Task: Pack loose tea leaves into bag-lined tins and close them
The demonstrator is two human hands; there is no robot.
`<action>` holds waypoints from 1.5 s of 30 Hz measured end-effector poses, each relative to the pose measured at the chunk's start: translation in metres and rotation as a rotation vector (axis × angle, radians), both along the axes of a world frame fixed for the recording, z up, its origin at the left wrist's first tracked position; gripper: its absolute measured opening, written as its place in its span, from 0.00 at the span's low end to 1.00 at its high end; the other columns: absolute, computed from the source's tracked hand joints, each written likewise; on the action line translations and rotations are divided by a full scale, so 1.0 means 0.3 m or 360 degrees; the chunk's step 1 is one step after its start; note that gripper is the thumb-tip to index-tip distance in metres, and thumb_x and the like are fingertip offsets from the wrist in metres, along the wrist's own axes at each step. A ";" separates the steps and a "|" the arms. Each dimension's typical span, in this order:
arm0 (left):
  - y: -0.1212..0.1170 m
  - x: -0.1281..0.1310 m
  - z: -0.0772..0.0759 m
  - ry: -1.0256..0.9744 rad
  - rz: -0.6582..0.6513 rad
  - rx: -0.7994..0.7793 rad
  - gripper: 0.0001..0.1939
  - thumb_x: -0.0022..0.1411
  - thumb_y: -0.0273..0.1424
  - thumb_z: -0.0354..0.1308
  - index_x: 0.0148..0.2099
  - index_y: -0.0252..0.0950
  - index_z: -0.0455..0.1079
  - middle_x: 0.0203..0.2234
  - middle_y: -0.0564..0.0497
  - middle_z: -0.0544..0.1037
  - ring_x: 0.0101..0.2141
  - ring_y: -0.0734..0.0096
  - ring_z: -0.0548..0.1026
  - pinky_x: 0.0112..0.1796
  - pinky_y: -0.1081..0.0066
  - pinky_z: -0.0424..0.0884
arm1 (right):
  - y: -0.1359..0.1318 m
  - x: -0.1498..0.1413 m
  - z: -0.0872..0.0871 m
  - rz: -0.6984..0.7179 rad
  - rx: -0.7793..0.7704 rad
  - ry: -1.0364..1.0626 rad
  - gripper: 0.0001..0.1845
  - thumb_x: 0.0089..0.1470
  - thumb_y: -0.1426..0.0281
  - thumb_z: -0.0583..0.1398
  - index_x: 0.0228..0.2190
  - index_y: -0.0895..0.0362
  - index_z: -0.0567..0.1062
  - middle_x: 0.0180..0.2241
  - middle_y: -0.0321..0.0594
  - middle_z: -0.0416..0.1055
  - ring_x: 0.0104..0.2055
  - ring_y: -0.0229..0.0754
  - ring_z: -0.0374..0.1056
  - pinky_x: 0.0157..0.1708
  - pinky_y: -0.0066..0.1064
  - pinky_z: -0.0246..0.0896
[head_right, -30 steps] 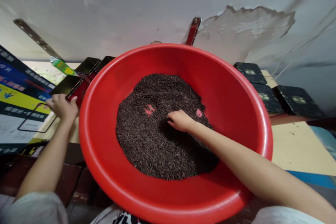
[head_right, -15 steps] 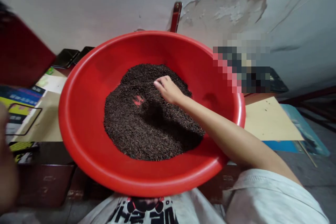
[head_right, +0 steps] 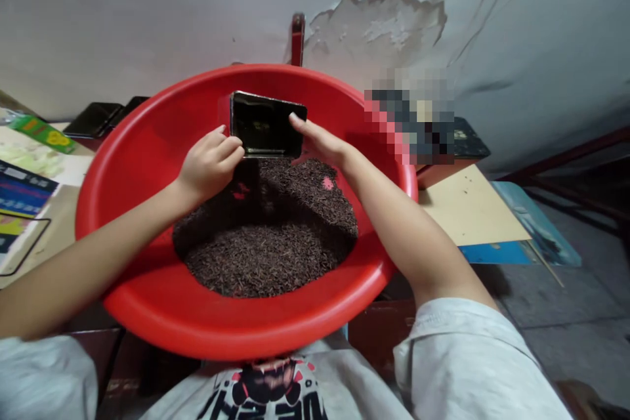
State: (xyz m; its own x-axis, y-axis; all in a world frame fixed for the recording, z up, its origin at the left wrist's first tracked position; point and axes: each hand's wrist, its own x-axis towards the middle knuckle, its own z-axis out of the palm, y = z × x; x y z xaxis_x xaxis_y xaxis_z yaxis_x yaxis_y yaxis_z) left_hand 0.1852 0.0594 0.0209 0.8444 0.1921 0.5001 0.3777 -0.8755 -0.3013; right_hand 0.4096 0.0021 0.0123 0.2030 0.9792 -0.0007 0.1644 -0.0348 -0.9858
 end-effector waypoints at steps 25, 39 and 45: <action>-0.023 0.071 -0.200 0.0267 0.0980 -0.1371 0.21 0.62 0.31 0.50 0.55 0.27 0.65 0.48 0.31 0.72 0.45 0.49 0.75 0.42 0.59 0.72 | 0.011 -0.241 -0.137 0.0117 -0.0710 0.0107 0.16 0.42 0.80 0.52 0.35 0.56 0.62 0.33 0.41 0.67 0.32 0.41 0.67 0.34 0.43 0.71; -0.009 0.043 -0.237 0.0147 0.0640 -0.1376 0.24 0.53 0.21 0.56 0.54 0.36 0.69 0.51 0.42 0.74 0.48 0.55 0.74 0.47 0.63 0.72 | -0.003 -0.209 -0.106 0.0265 -0.0707 -0.0894 0.40 0.57 0.57 0.50 0.63 0.67 0.48 0.55 0.59 0.65 0.53 0.56 0.67 0.53 0.45 0.60; -0.026 0.047 -0.202 0.0339 0.0457 -0.0648 0.19 0.58 0.19 0.50 0.51 0.31 0.71 0.45 0.38 0.76 0.34 0.62 0.76 0.37 0.64 0.73 | 0.016 -0.171 -0.087 0.0036 -0.0641 -0.1280 0.37 0.59 0.66 0.47 0.65 0.65 0.44 0.53 0.57 0.68 0.54 0.56 0.67 0.53 0.46 0.60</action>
